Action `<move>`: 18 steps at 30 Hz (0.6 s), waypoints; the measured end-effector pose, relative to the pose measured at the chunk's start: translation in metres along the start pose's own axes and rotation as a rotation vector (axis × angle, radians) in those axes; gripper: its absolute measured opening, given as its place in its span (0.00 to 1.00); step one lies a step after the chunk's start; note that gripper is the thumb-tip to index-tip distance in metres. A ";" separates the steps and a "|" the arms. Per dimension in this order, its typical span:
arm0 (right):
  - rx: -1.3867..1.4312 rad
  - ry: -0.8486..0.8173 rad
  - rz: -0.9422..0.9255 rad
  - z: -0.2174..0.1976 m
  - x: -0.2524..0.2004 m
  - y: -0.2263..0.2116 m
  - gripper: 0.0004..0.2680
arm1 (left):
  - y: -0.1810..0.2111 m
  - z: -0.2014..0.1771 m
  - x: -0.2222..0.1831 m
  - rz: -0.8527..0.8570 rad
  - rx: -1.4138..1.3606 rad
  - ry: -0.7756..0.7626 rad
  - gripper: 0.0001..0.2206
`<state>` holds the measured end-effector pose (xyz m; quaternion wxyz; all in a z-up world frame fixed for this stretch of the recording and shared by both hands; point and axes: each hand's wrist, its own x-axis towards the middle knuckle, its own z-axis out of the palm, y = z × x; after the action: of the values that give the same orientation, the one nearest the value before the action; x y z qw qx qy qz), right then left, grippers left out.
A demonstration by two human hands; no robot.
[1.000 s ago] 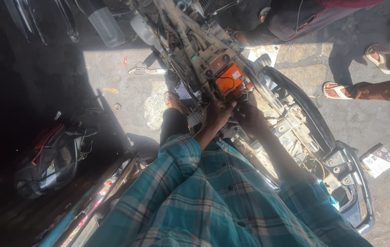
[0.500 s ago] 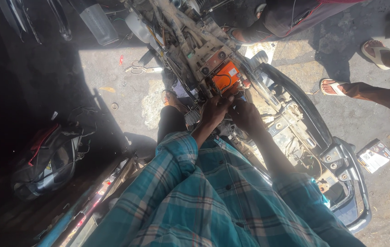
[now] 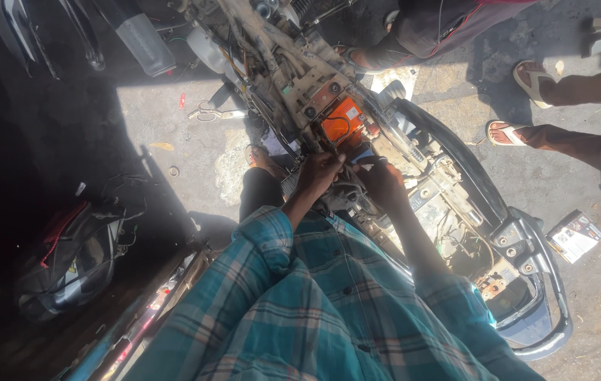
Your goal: Repairing the battery and electrical wiring of a motorcycle.
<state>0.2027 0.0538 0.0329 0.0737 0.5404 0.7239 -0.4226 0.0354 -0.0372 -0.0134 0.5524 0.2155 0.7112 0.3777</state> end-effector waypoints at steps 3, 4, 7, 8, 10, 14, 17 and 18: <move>0.232 0.114 0.166 0.003 -0.009 0.047 0.16 | -0.004 -0.024 -0.005 -0.025 0.005 -0.014 0.19; 0.455 0.192 0.247 0.007 -0.012 0.068 0.16 | -0.006 -0.033 -0.006 -0.043 0.019 -0.008 0.19; 0.927 0.237 0.168 0.009 -0.043 0.137 0.12 | -0.011 -0.068 -0.023 -0.102 0.088 0.023 0.19; 0.933 0.243 0.171 0.006 -0.054 0.154 0.12 | -0.015 -0.084 -0.030 -0.101 0.095 0.017 0.19; 1.190 0.253 0.047 -0.001 -0.076 0.189 0.10 | -0.022 -0.114 -0.039 -0.178 0.016 0.074 0.19; 1.283 0.357 0.068 -0.002 -0.127 0.195 0.11 | -0.082 -0.188 -0.070 -0.347 -0.198 0.102 0.18; 1.076 0.507 0.335 -0.005 -0.153 0.163 0.11 | -0.123 -0.247 -0.104 -0.469 0.063 0.189 0.21; 0.886 0.580 0.421 -0.002 -0.159 0.155 0.12 | -0.133 -0.265 -0.120 -0.455 0.328 0.200 0.25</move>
<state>0.3988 -0.0500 0.0412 -0.2793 0.7462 0.3447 -0.4963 -0.1654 -0.2860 -0.0135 0.5079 0.0990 0.8436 0.1436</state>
